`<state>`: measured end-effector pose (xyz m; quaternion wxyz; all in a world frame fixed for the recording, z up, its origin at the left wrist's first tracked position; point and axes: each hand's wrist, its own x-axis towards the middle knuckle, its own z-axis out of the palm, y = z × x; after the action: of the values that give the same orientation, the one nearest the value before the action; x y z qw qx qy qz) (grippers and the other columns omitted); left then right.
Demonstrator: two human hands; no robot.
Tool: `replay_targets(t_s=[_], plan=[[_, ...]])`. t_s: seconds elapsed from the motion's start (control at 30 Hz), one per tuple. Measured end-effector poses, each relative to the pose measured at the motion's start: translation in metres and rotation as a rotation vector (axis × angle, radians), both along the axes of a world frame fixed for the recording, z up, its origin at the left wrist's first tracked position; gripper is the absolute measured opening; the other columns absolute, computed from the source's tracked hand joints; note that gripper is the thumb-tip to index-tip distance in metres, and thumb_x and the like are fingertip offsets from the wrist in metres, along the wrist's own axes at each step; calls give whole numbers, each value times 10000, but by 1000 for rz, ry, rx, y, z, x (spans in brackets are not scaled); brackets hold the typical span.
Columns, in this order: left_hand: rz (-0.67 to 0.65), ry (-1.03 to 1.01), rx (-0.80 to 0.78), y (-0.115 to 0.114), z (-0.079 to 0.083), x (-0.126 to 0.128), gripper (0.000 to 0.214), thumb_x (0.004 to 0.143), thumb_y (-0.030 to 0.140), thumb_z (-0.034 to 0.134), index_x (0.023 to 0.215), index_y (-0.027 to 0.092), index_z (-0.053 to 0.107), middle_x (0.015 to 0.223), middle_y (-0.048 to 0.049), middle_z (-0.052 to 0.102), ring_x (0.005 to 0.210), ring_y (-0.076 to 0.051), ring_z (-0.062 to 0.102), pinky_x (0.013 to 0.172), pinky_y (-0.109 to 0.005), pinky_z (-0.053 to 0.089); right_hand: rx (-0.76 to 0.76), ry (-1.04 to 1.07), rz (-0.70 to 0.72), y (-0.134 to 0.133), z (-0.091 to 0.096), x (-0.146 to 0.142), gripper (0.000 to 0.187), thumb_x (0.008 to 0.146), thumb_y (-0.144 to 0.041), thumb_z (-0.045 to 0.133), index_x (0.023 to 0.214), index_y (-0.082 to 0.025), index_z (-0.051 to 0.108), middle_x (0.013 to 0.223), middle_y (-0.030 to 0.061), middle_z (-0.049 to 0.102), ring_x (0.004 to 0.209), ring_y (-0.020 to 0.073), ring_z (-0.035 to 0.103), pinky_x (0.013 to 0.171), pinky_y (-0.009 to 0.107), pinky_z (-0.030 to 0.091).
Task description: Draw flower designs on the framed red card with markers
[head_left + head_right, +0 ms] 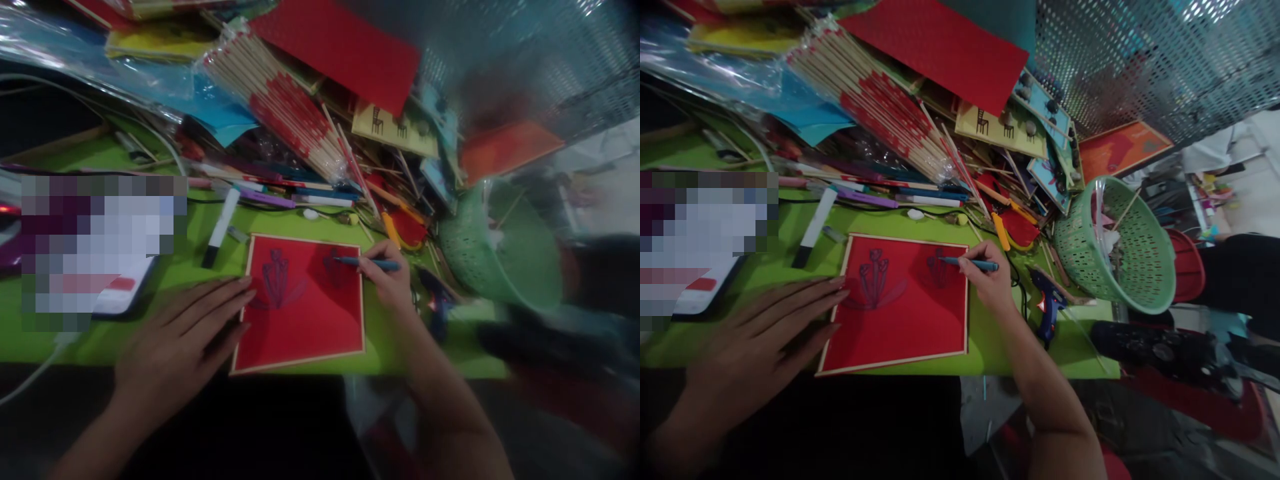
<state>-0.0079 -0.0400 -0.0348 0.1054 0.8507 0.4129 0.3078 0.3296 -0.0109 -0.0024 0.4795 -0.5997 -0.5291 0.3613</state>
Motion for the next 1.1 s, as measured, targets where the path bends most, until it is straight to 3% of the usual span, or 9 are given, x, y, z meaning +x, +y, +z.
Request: replay_targets(t_s=[1.1], plan=[[13,45,6,-1,2,0,592,1023,302,612,1591,360,458,1410,8,730,1218,-287,727,990,-538,607,-22,-24,-17,1,3,-2,170,812,-350,759,768,-258,623,628,-53,618,561,127,556,524,310,501]])
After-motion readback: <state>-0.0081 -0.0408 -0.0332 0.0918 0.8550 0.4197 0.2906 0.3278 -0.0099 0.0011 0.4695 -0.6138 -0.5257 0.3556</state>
